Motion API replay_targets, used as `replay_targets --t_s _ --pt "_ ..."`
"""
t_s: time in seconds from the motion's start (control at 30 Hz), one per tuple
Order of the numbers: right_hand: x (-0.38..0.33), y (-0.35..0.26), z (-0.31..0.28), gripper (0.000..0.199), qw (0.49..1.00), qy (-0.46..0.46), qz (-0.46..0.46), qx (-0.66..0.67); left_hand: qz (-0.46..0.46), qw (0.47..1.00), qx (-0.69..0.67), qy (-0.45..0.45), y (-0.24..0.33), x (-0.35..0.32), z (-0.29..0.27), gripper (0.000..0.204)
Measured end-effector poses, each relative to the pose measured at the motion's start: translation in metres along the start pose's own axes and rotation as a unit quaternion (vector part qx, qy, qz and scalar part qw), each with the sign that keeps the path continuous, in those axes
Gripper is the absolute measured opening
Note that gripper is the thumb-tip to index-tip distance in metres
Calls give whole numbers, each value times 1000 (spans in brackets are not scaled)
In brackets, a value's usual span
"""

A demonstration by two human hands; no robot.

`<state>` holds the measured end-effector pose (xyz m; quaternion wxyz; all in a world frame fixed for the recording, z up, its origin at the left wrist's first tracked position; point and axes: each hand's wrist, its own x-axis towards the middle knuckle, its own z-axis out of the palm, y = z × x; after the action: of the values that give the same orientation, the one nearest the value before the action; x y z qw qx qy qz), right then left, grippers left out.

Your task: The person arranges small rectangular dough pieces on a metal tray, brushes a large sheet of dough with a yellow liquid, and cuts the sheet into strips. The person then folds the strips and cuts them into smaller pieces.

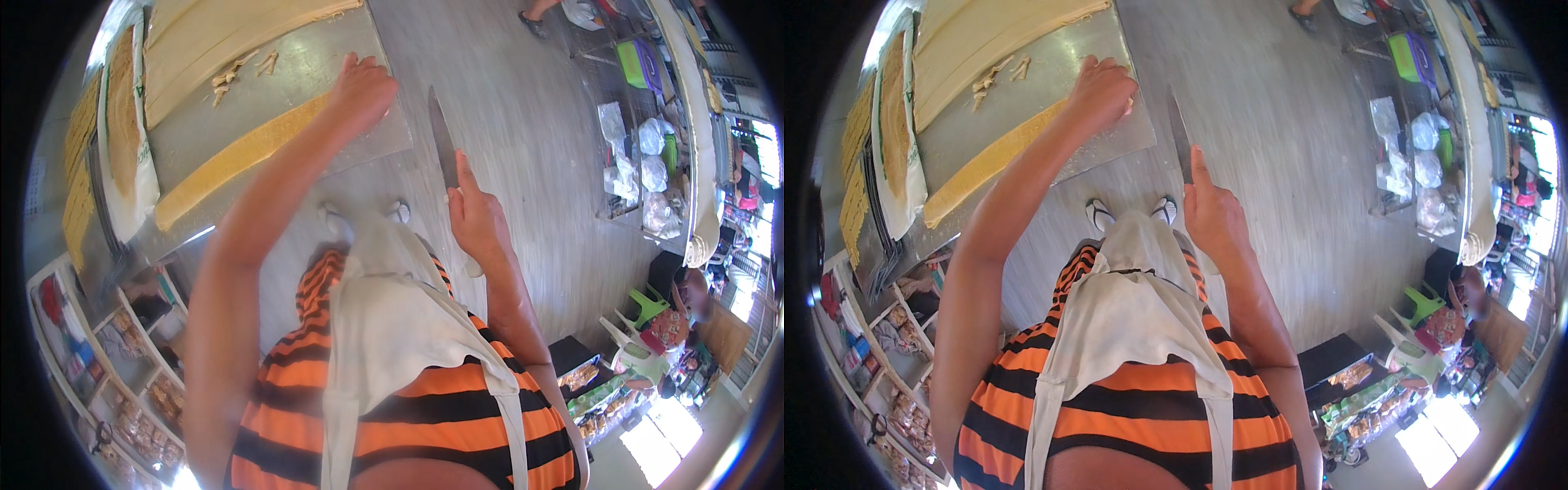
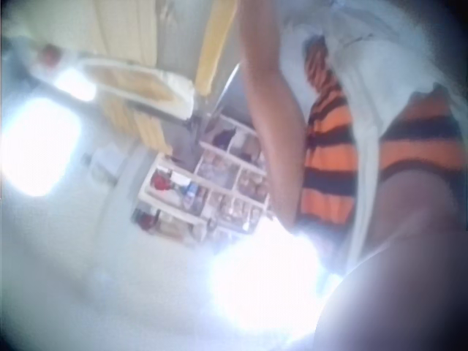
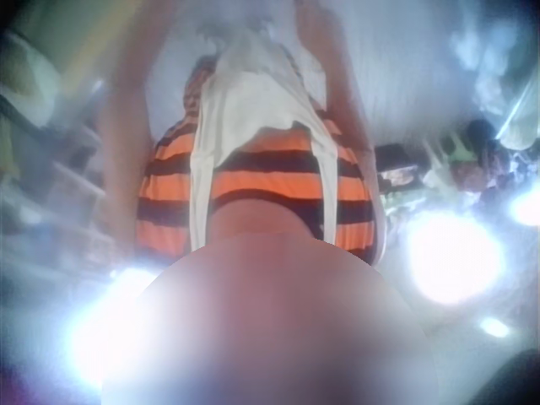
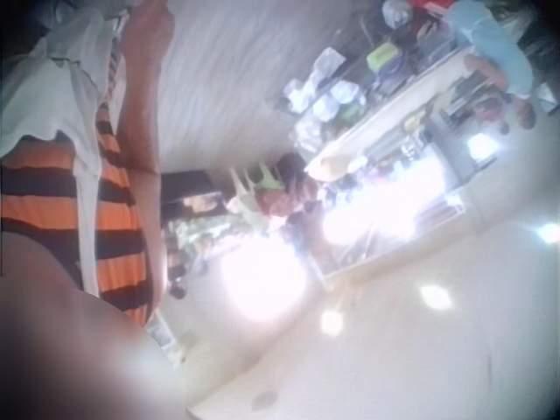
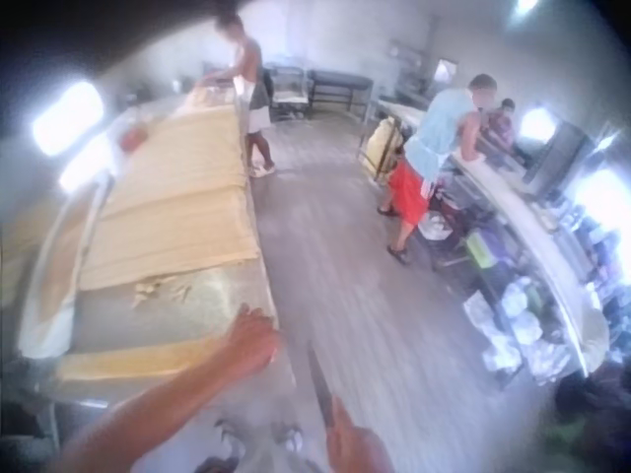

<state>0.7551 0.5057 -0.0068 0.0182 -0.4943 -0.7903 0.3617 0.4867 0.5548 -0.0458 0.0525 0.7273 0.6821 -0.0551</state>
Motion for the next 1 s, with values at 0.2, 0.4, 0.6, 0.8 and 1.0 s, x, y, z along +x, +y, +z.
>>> replay_targets --t_s 0.2,0.4,0.6,0.8,1.0 --pt "0 21 0 60 1000 -3 -21 9 10 997 70 9 7 15 5 5" --pt "0 27 3 60 999 -21 -14 21 -72 997 9 -19 14 24 4 10" --pt "1 18 6 59 999 -10 -21 22 -119 918 -369 89 -43 19 5 13" --pt "21 -8 12 60 998 -3 -67 -1 -220 967 -1 130 -163 -80 14 30" --pt "51 -39 12 60 998 22 -51 -36 -223 961 -113 116 -138 -67 24 34"
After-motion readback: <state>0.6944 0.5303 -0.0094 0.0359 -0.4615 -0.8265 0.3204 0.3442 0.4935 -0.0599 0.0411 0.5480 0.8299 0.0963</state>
